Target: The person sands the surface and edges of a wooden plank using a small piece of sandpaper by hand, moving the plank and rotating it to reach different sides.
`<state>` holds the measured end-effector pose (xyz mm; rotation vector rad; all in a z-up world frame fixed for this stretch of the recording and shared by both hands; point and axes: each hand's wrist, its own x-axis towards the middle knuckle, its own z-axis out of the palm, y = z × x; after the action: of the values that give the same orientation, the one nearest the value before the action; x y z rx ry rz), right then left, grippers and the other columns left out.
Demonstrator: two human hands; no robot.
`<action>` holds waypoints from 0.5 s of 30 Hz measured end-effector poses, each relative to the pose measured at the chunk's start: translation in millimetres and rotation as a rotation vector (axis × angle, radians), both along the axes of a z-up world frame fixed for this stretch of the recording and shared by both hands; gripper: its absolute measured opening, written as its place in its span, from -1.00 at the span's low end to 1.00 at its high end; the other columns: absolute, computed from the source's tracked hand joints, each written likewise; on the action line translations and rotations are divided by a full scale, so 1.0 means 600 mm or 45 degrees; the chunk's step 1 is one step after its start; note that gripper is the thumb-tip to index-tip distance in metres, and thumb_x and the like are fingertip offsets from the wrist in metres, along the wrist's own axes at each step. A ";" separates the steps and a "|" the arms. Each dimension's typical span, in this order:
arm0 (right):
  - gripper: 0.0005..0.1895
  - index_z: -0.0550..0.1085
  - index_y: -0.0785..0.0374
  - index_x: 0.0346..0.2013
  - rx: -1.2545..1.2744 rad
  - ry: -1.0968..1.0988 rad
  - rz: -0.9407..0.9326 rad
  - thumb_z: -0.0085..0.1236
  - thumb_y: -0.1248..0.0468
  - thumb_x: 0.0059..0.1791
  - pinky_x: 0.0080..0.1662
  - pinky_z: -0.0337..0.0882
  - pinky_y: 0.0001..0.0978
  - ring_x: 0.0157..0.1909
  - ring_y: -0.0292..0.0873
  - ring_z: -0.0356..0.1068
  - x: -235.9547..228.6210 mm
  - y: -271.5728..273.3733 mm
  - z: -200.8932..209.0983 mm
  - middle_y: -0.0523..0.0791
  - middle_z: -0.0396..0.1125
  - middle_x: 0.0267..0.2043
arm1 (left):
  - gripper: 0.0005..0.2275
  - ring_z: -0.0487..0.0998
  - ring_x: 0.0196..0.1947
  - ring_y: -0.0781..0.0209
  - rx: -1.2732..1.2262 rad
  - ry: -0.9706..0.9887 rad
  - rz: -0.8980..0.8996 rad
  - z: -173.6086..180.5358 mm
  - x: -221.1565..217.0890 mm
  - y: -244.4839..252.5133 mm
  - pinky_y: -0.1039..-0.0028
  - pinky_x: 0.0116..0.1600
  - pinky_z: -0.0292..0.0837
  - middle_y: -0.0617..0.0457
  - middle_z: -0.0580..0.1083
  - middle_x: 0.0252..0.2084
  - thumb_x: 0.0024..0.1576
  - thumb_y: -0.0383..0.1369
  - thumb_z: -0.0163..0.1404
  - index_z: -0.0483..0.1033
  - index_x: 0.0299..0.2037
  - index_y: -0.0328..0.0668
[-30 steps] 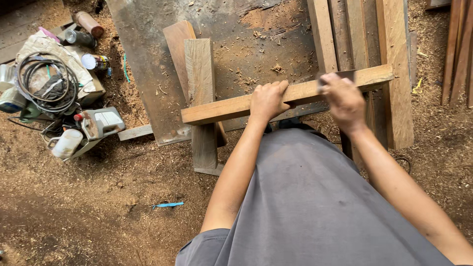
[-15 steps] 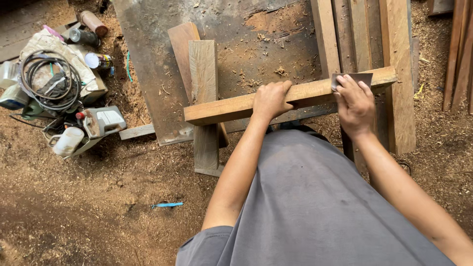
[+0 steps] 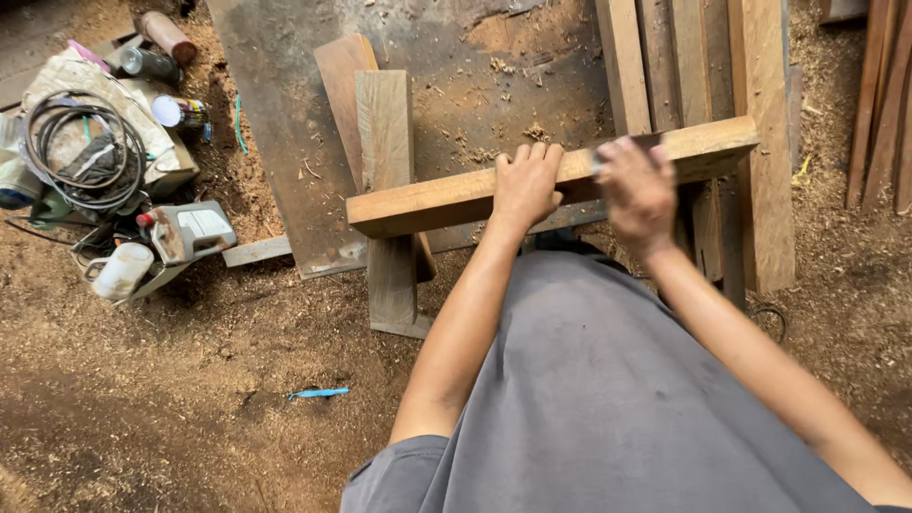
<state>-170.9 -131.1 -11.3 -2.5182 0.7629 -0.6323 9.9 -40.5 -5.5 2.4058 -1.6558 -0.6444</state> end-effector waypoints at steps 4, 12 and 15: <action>-0.84 0.55 0.10 -0.04 -0.035 0.026 0.088 0.00 0.23 0.23 0.49 0.13 -0.09 0.41 -0.07 0.39 -0.010 0.012 -0.001 -0.10 0.48 0.25 | -0.47 0.46 0.10 0.09 -0.043 0.007 -0.018 0.002 0.008 -0.008 0.07 0.09 0.30 0.07 0.47 -0.01 -0.14 -0.25 0.31 0.40 0.06 -0.05; -0.86 0.57 0.09 -0.04 0.043 -0.013 -0.063 0.04 0.24 0.24 0.45 0.13 -0.04 0.40 -0.05 0.36 -0.011 -0.003 -0.014 -0.12 0.46 0.25 | -0.39 0.45 0.13 0.12 0.085 0.027 -0.047 0.003 0.011 -0.012 0.13 0.10 0.31 0.04 0.46 0.05 -0.13 -0.20 0.32 0.37 0.14 -0.09; -0.87 0.54 0.10 0.01 0.151 0.039 0.099 0.05 0.19 0.26 0.46 0.13 -0.09 0.44 -0.06 0.35 -0.011 0.018 -0.008 -0.12 0.43 0.31 | -0.42 0.45 0.15 0.13 0.057 0.049 -0.042 0.003 0.017 -0.012 0.13 0.13 0.31 0.08 0.47 0.05 -0.10 -0.21 0.31 0.38 0.13 -0.06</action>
<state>-177.8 -120.1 -16.3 -2.4407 0.6892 -0.5082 19.9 -47.9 -3.6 2.3852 -1.6866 -0.7354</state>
